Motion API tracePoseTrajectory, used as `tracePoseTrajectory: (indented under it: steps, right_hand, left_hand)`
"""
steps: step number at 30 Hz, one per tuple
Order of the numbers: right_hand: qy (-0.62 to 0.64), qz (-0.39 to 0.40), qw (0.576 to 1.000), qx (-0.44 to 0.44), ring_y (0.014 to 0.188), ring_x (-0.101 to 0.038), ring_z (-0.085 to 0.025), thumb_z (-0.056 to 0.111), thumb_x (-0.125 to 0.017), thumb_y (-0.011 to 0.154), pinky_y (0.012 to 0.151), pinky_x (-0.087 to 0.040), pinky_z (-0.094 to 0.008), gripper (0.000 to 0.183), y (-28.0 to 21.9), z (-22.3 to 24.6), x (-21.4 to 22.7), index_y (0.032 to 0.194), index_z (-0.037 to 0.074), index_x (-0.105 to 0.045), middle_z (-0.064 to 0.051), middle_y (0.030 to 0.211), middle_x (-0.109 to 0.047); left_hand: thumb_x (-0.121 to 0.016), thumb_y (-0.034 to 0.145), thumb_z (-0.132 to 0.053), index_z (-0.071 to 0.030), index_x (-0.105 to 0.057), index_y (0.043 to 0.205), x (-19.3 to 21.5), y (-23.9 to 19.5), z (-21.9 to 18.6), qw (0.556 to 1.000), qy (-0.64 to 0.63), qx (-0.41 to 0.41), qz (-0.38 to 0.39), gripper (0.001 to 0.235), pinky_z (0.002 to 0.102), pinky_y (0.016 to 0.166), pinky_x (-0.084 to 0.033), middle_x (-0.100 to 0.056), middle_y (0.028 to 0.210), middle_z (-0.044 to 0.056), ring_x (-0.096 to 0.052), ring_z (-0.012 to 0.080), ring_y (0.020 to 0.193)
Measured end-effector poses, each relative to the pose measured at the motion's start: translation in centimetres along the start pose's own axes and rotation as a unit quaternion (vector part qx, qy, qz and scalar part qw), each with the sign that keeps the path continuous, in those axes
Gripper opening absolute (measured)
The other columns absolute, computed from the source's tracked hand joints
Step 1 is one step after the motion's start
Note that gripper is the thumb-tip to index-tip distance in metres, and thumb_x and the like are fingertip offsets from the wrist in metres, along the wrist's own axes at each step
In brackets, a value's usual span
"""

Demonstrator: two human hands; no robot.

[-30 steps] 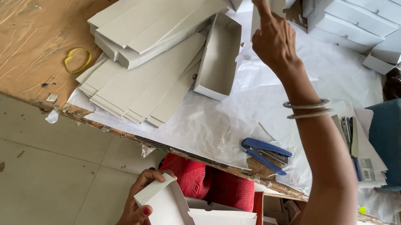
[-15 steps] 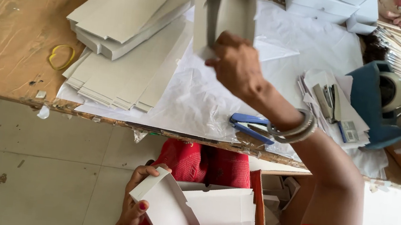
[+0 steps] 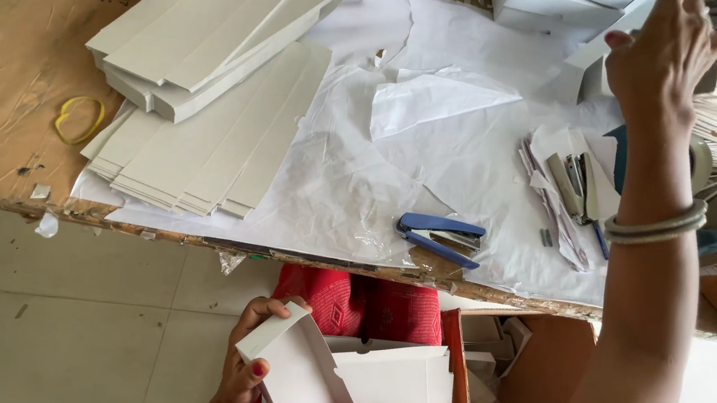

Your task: Assembling and stapling cardboard boxes for packaging products.

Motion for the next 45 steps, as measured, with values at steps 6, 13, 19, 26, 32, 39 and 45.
tracePoseTrajectory:
  steps: [6,13,19,26,32,39,45]
  right_hand:
    - [0.149,0.177,0.959,0.165,0.083,-0.075,-0.022,0.02,-0.074,0.095,0.059,-0.059,-0.031,0.035,-13.7,19.2,8.4,0.125,0.002,-0.068,-0.015,0.115,-0.075]
    - [0.228,0.185,0.911,0.289,0.097,-0.072,-0.027,0.03,-0.076,0.084,0.086,-0.058,-0.041,0.036,-33.0,24.4,10.2,0.109,0.005,-0.071,-0.012,0.105,-0.076]
    - [0.555,-0.278,0.767,-0.166,0.106,-0.063,-0.022,0.031,-0.072,0.102,0.098,-0.049,-0.036,0.033,-42.0,14.4,12.4,0.118,0.006,-0.058,-0.011,0.123,-0.065]
    - [0.868,-0.057,0.41,-0.274,0.123,-0.063,-0.028,0.024,-0.078,0.093,0.105,-0.052,-0.045,0.082,-41.3,14.8,4.1,0.154,-0.003,-0.032,-0.015,0.136,-0.06]
    - [0.663,0.037,0.71,-0.235,0.117,-0.058,-0.03,0.015,-0.065,0.09,0.098,-0.048,-0.043,0.084,-45.9,14.8,1.6,0.164,0.008,-0.025,-0.019,0.135,-0.059]
    - [0.639,0.077,0.758,-0.108,0.101,-0.068,-0.029,0.034,-0.048,0.102,0.094,-0.054,-0.037,0.064,-44.6,17.6,5.1,0.155,0.0,-0.039,-0.02,0.12,-0.066]
    - [0.721,0.042,0.674,-0.155,0.074,-0.053,-0.018,0.045,-0.038,0.109,0.072,-0.045,-0.03,0.043,-50.8,19.8,-1.8,0.105,0.004,-0.052,-0.009,0.09,-0.056]
  left_hand:
    - [-0.081,0.083,-0.06,-0.002,-0.051,0.128,-3.0,0.1,-2.7,0.994,0.02,-0.092,0.051,0.079,0.042,0.093,-0.056,-0.054,0.135,0.028,-0.062,0.0306,0.112]
    - [-0.074,0.091,-0.064,-0.005,-0.052,0.132,-9.2,-0.5,-7.1,0.978,-0.018,-0.166,0.122,0.075,0.045,0.098,-0.057,-0.052,0.137,0.028,-0.061,0.0318,0.118]
    - [-0.06,0.102,-0.07,-0.006,-0.042,0.145,-4.2,-3.9,-9.7,0.885,-0.13,-0.362,-0.264,0.079,0.053,0.103,-0.05,-0.049,0.13,0.016,-0.056,0.0313,0.117]
    - [-0.077,0.095,-0.06,-0.009,-0.025,0.157,-15.0,-7.4,-1.5,0.881,0.238,-0.407,0.039,0.095,0.042,0.117,-0.048,-0.039,0.149,0.009,-0.052,0.0273,0.139]
    - [-0.056,0.099,-0.051,0.0,-0.035,0.157,-17.7,-5.1,-0.2,0.879,0.342,-0.285,0.169,0.08,0.048,0.121,-0.04,-0.042,0.158,0.021,-0.049,0.0393,0.142]
    - [-0.046,0.105,-0.031,0.01,-0.018,0.16,-12.9,-3.7,7.2,0.903,0.351,-0.189,0.159,0.074,0.048,0.12,-0.036,-0.03,0.159,0.039,-0.041,0.0442,0.145]
    - [-0.037,0.103,-0.053,0.002,-0.061,0.122,-6.5,-7.2,9.6,0.944,0.315,-0.099,0.021,0.063,0.031,0.085,-0.055,-0.064,0.115,0.022,-0.065,0.0261,0.1]
Point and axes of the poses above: each hand's wrist, its own y-axis towards the middle knuckle, its own x-axis out of the back of the hand, z = x × y, the point moved 10 cm from there along y, towards the middle knuckle
